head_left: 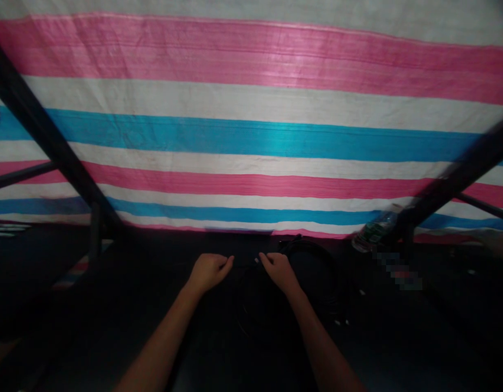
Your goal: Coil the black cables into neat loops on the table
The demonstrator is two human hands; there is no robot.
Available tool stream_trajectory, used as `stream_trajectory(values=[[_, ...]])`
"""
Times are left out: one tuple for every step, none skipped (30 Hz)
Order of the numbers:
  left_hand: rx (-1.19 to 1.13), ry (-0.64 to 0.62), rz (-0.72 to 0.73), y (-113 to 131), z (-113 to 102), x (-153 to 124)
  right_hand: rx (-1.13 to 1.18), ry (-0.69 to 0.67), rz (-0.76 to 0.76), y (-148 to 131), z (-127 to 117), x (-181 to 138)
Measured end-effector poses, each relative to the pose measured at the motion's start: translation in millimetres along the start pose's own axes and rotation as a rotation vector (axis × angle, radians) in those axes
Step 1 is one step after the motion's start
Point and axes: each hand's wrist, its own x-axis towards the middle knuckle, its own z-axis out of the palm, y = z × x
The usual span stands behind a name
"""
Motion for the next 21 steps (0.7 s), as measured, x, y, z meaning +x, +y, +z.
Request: stream_trajectory(values=[[0.013, 0.017, -0.034, -6.9, -4.8, -0.2, 0.016, 0.014, 0.027, 5.7, -2.7, 2.5], [0.022, 0.030, -0.068, -13.3, -9.0, -0.5, 0.027, 0.026, 0.058, 10.7, -5.1, 4.6], [0.027, 0.034, -0.094, -18.5, -12.5, -0.7, 0.036, 0.033, 0.087, 15.1, -7.2, 6.3], [0.029, 0.032, -0.115, -22.4, -15.0, -0.9, 0.040, 0.039, 0.110, 18.6, -9.2, 7.4], [0.026, 0.025, -0.129, -24.8, -16.2, -1.0, 0.040, 0.043, 0.126, 21.5, -11.0, 8.1], [0.021, 0.014, -0.136, -25.6, -16.3, -0.9, 0.037, 0.051, 0.131, 23.6, -12.8, 8.5], [0.015, 0.003, -0.136, -25.2, -15.3, -0.7, 0.030, 0.064, 0.128, 25.2, -14.5, 8.7], [0.010, -0.005, -0.135, -23.6, -13.4, -0.4, 0.022, 0.079, 0.121, 26.2, -16.0, 8.7], [0.006, -0.008, -0.133, -21.0, -11.0, 0.1, 0.014, 0.095, 0.116, 26.6, -17.2, 8.6], [0.001, -0.010, -0.127, -17.7, -8.2, 0.6, 0.005, 0.109, 0.115, 26.2, -17.8, 8.3], [-0.005, -0.012, -0.119, -13.6, -5.1, 1.1, -0.005, 0.118, 0.117, 25.0, -17.6, 7.8], [-0.014, -0.015, -0.108, -8.9, -2.1, 1.6, -0.011, 0.117, 0.118, 22.7, -16.4, 7.1], [-0.026, -0.022, -0.095, -3.7, 1.0, 1.9, -0.016, 0.103, 0.118, 19.4, -14.0, 6.0], [-0.041, -0.032, -0.076, 2.1, 4.0, 2.1, -0.018, 0.081, 0.112, 15.1, -10.4, 4.5], [-0.057, -0.043, -0.052, 8.2, 7.0, 2.1, -0.021, 0.054, 0.098, 10.1, -5.8, 2.6], [-0.073, -0.056, -0.022, 14.3, 10.1, 1.8, -0.026, 0.028, 0.079, 4.5, -0.6, 0.4], [-0.088, -0.069, 0.012, 20.1, 13.1, 1.2, -0.035, 0.005, 0.060, -1.2, 4.8, -2.0], [-0.103, -0.083, 0.046, 25.2, 15.9, 0.4, -0.049, -0.012, 0.046, -6.7, 10.1, -4.4], [-0.116, -0.093, 0.079, 29.3, 18.6, -0.5, -0.063, -0.025, 0.035, -11.5, 14.8, -6.8], [-0.124, -0.101, 0.108, 32.3, 20.8, -1.4, -0.074, -0.036, 0.026, -15.5, 18.7, -8.8], [-0.129, -0.104, 0.130, 34.0, 22.6, -2.2, -0.081, -0.046, 0.020, -18.5, 21.6, -10.3]])
